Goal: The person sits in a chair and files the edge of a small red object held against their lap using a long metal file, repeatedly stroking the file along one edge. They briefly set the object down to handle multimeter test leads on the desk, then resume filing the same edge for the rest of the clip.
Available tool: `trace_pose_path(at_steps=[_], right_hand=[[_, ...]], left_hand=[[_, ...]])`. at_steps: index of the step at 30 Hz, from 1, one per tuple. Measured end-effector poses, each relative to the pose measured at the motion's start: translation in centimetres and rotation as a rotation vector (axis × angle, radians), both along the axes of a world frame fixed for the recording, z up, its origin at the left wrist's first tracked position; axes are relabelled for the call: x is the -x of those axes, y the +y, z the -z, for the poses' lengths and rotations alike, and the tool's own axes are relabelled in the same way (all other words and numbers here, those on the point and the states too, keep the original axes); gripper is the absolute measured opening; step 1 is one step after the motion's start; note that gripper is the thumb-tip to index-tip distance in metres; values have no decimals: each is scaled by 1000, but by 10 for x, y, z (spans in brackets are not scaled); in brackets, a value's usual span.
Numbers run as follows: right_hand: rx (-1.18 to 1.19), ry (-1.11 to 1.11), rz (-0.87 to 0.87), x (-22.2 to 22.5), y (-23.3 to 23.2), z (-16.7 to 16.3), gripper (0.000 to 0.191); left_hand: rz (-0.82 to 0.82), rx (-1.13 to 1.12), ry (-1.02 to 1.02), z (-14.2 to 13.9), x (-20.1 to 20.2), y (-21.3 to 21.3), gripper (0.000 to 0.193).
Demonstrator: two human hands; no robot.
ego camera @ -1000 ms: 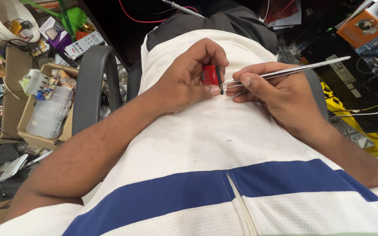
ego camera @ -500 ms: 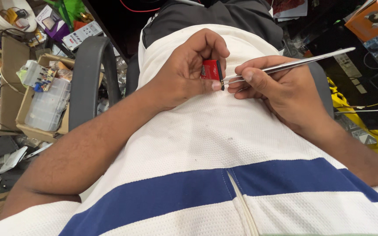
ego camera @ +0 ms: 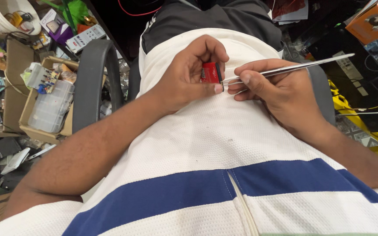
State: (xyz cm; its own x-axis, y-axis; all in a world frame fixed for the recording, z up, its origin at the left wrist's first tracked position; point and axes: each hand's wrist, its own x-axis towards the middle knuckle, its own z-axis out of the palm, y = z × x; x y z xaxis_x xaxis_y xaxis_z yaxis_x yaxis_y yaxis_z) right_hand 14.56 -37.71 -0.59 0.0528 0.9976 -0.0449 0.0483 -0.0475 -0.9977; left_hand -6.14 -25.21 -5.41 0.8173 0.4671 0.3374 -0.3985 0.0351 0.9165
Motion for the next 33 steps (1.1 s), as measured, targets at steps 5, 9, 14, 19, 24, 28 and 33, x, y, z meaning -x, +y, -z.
trace_pose_path(at_steps=[5,9,14,19,24,28,33], right_hand=[[35,40,17,1,2,-1,27],[59,14,22,1,4,-1,28],[57,10,19,0,5,0,27],[32,57,2,-2,5,4,26],[42,41,-6,-3,3,7,26],[22,38,-22,-3,3,6,27],[30,47,-48,-3,3,4,28]], left_hand=[[-45,-25,39,-3,-3,-3,40],[-72,-79,70,-4,-4,-4,37],[-51,-73,64,-4,-3,-1,36],[-51,-71,66,-5,-4,-2,36],[-57,-78,82,-5,-4,-7,34],[-49,-95,83,-5,-2,-8,30],[-49,-101,93,-7,-2,-9,28]])
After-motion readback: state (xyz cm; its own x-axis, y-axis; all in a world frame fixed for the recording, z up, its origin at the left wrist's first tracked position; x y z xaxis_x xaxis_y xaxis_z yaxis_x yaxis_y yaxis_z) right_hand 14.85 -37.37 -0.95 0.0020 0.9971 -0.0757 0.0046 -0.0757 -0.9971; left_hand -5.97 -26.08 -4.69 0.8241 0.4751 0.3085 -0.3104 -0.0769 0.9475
